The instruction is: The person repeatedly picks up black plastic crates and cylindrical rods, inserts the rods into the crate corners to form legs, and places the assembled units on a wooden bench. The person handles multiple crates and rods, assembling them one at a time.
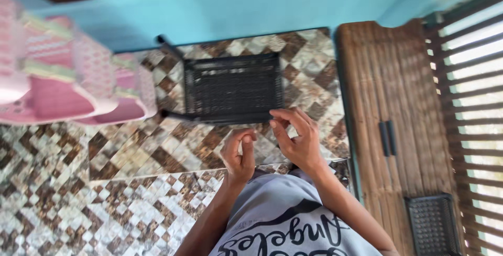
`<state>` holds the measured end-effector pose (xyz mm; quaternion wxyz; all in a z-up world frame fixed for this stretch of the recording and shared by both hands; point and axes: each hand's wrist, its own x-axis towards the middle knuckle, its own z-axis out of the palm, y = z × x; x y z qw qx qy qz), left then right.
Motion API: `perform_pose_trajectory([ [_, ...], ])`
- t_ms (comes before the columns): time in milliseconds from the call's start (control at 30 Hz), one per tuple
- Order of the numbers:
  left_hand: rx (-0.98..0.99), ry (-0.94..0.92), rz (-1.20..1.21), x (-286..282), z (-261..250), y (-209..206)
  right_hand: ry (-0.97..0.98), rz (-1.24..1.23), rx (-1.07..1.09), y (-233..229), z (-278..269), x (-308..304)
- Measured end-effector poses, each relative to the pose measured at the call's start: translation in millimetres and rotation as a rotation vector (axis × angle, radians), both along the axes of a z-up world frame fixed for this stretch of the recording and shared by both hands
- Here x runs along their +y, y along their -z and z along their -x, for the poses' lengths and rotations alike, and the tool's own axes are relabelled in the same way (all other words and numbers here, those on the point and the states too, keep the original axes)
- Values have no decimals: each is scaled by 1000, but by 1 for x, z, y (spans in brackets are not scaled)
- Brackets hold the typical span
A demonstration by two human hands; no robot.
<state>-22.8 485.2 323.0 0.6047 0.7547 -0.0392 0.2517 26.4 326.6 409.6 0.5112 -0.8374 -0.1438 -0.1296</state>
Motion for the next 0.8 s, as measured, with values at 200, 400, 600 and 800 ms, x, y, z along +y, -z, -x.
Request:
perform_pose_trajectory([
  [200,-84,-302,94,90,9,25,-197,35,-15,15,-11,119],
  [400,-81,-277,-132,146,-21,38,-245,230,-124,32,-29,172],
  [600,48,-212,-120,157,-29,49,-188,300,-78,48,-31,192],
  [800,104,-201,-105,156,-36,66,-117,299,-42,65,-30,202],
])
